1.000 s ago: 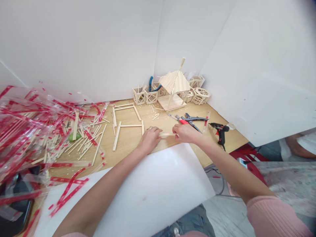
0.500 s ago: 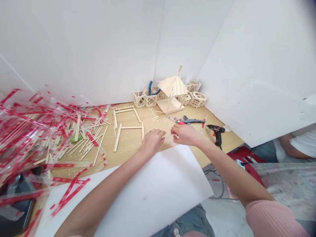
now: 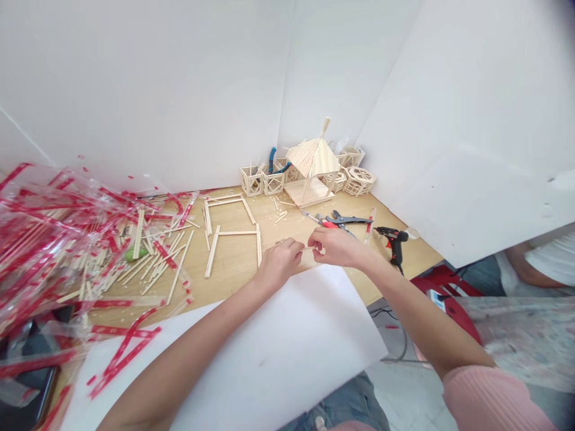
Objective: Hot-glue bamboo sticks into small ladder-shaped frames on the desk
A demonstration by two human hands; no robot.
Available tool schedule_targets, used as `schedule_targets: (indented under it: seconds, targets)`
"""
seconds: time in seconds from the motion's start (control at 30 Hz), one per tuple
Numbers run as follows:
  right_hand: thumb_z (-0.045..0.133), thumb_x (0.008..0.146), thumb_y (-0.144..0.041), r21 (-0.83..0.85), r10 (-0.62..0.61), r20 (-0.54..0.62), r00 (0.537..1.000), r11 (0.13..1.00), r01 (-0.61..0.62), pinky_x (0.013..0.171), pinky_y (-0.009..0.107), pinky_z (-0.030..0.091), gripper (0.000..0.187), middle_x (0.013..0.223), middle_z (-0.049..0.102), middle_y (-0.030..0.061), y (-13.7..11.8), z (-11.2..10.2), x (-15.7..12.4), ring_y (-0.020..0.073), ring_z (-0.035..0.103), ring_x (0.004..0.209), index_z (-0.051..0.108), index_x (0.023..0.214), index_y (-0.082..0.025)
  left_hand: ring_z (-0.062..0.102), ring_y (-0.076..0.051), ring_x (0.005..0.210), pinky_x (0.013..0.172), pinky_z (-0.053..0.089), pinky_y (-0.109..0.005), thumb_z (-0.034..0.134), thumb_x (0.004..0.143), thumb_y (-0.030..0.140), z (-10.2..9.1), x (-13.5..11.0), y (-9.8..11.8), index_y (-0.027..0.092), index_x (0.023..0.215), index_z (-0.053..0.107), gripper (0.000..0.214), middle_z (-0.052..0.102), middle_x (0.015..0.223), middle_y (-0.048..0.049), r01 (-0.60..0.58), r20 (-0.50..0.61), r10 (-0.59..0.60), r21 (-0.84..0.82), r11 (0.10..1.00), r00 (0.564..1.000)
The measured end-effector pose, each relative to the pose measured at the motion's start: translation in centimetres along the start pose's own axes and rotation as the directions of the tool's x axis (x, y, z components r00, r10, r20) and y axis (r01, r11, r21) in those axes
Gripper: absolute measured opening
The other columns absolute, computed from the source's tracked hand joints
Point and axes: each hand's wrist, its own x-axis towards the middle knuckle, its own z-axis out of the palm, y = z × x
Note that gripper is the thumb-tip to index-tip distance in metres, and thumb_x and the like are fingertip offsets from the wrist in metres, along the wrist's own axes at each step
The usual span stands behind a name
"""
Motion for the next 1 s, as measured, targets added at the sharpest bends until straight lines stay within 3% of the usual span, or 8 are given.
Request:
schedule_targets:
  seconds: [0.23,0.43,0.53,0.7,0.8,0.9,1.0]
  targets:
    - [0.055,0.071,-0.013,0.323,0.069,-0.124,0.990,0.946,-0.026,0.064,0.022,0.045,0.017,0.077,0.064,0.0012,0.5,0.2,-0.7,0.0104,0.058,0.066,0.063,0.085,-0.017,0.064,-0.016,0.093,0.080,0.048,-0.025,0.051,0.084,0.021,1.0,0.0,-0.5,0.024,0.102,0.064,0.022,0.069,0.103,-0.0015,0.023,-0.058,-0.034,-0.194,0.981,0.998]
    - [0.057,0.071,-0.017,0.521,0.251,-0.150,0.956,0.842,-0.139,0.061,0.022,0.048,0.011,0.072,0.064,0.0002,-0.6,1.1,-0.3,0.0108,0.060,0.063,0.064,0.080,-0.017,0.064,-0.015,0.095,0.081,0.049,-0.025,0.049,0.086,0.025,1.5,-0.6,0.0,0.025,0.110,0.061,0.026,0.068,0.109,-0.0015,0.019,-0.124,-0.040,-0.163,0.986,0.991]
    - [0.058,0.073,-0.021,0.641,0.368,-0.135,0.920,0.741,-0.202,0.061,0.023,0.050,0.012,0.073,0.066,0.0011,-1.2,1.8,0.2,0.0120,0.061,0.065,0.064,0.081,-0.017,0.065,-0.015,0.094,0.080,0.049,-0.025,0.048,0.087,0.026,1.7,-0.7,0.0,0.025,0.113,0.059,0.028,0.068,0.109,-0.0019,0.067,-0.166,-0.095,-0.169,0.983,0.982]
    - [0.063,0.072,-0.026,0.783,0.433,-0.077,0.898,0.583,-0.214,0.069,0.028,0.051,0.015,0.078,0.068,0.0037,-2.0,2.0,0.9,0.0148,0.063,0.071,0.066,0.083,-0.016,0.066,-0.015,0.086,0.077,0.050,-0.024,0.049,0.086,0.025,1.7,-0.4,-0.2,0.025,0.107,0.063,0.025,0.071,0.101,-0.0010,0.142,-0.171,-0.209,-0.339,0.930,0.963]
    - [0.066,0.071,-0.032,0.881,0.458,0.020,0.889,0.412,-0.232,0.068,0.029,0.051,0.021,0.079,0.069,0.0049,-1.9,1.9,0.9,0.0151,0.062,0.072,0.068,0.083,-0.015,0.066,-0.014,0.088,0.080,0.050,-0.025,0.048,0.087,0.025,1.5,-0.3,-0.1,0.026,0.107,0.064,0.026,0.071,0.102,-0.0003,0.145,-0.138,-0.224,-0.432,0.890,0.965]
    - [0.067,0.071,-0.039,0.937,0.463,0.089,0.882,0.262,-0.232,0.067,0.028,0.050,0.027,0.076,0.068,0.0040,-1.6,2.1,0.7,0.0134,0.061,0.070,0.071,0.084,-0.015,0.067,-0.016,0.090,0.080,0.049,-0.026,0.050,0.086,0.028,1.2,-0.2,0.1,0.027,0.106,0.066,0.026,0.071,0.103,0.0002,0.189,-0.138,-0.263,-0.397,0.898,0.955]
    - [0.070,0.069,-0.041,0.952,0.472,0.121,0.873,0.195,-0.237,0.067,0.027,0.049,0.029,0.074,0.068,0.0032,-1.1,2.6,0.6,0.0121,0.059,0.068,0.072,0.083,-0.015,0.068,-0.018,0.085,0.076,0.049,-0.028,0.052,0.085,0.032,0.9,-0.2,0.4,0.030,0.103,0.068,0.024,0.073,0.097,0.0013,0.272,-0.137,-0.321,-0.291,0.917,0.937]
